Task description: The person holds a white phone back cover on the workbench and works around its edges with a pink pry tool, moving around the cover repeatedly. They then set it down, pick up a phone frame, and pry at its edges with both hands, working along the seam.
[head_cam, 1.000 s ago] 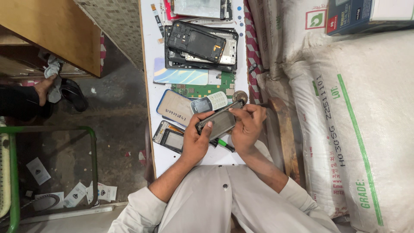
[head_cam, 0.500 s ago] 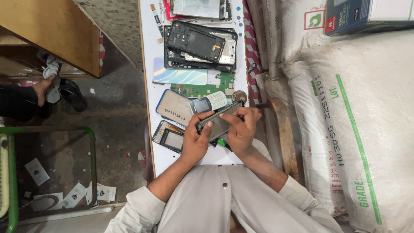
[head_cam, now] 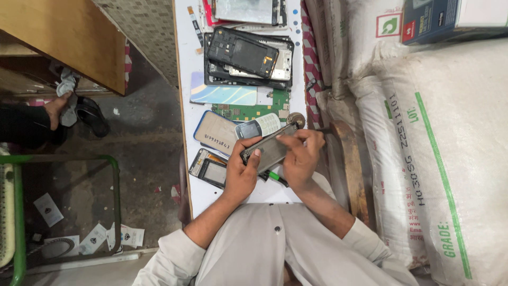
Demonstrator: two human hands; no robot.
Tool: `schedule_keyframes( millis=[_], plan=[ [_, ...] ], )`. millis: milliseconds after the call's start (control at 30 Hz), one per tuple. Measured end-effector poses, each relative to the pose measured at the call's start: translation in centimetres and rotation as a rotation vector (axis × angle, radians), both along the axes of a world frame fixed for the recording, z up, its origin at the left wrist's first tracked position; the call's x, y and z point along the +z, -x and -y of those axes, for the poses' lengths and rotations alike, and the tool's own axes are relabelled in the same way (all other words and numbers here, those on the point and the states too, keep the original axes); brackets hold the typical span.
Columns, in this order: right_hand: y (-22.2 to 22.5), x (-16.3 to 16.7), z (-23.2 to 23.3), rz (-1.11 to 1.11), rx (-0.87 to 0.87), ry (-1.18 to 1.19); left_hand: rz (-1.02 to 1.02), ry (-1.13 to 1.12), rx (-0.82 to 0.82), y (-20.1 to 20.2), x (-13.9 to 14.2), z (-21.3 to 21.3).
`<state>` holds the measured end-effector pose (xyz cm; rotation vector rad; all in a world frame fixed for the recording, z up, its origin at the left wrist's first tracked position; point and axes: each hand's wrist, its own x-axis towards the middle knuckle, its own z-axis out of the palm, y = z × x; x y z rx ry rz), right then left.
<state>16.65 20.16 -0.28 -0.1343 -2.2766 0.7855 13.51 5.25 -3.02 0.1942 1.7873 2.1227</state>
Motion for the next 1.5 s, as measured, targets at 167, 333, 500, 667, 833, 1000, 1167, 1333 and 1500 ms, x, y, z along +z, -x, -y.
schedule_keyframes(
  millis=[167, 333, 500, 667, 833, 1000, 1167, 1333, 1500],
  plan=[
    [0.03, -0.12, -0.05, -0.009, -0.025, 0.006, -0.106, -0.039, 0.009, 0.08, -0.03, -0.07],
    [-0.18, -0.31, -0.02, -0.009, 0.079, -0.043, -0.062, -0.022, 0.018, -0.13, 0.1, 0.1],
    [0.05, -0.63, -0.12, -0.019, -0.004, 0.072, -0.133, -0.035, 0.014, 0.09, 0.07, 0.1],
    [-0.09, -0.58, -0.11, 0.0, 0.038, -0.056, -0.048, 0.025, 0.009, -0.01, -0.05, 0.38],
    [-0.03, -0.34, 0.21, -0.038, -0.001, 0.024, -0.136, 0.012, 0.015, 0.05, 0.06, 0.46],
    [0.14, -0.06, 0.07, -0.034, -0.037, 0.0, -0.099, 0.034, 0.007, 0.09, 0.24, 0.33],
    [-0.39, 0.02, 0.19, -0.015, 0.023, -0.013, -0.107, 0.037, 0.009, -0.15, 0.21, 0.39],
    [0.01, -0.23, -0.02, -0.001, -0.072, 0.149, -0.183, 0.029, 0.01, 0.03, 0.0, 0.23],
    [-0.21, -0.21, 0.11, -0.003, -0.018, 0.017, -0.143, 0.05, 0.019, 0.02, -0.08, 0.15]
  ],
)
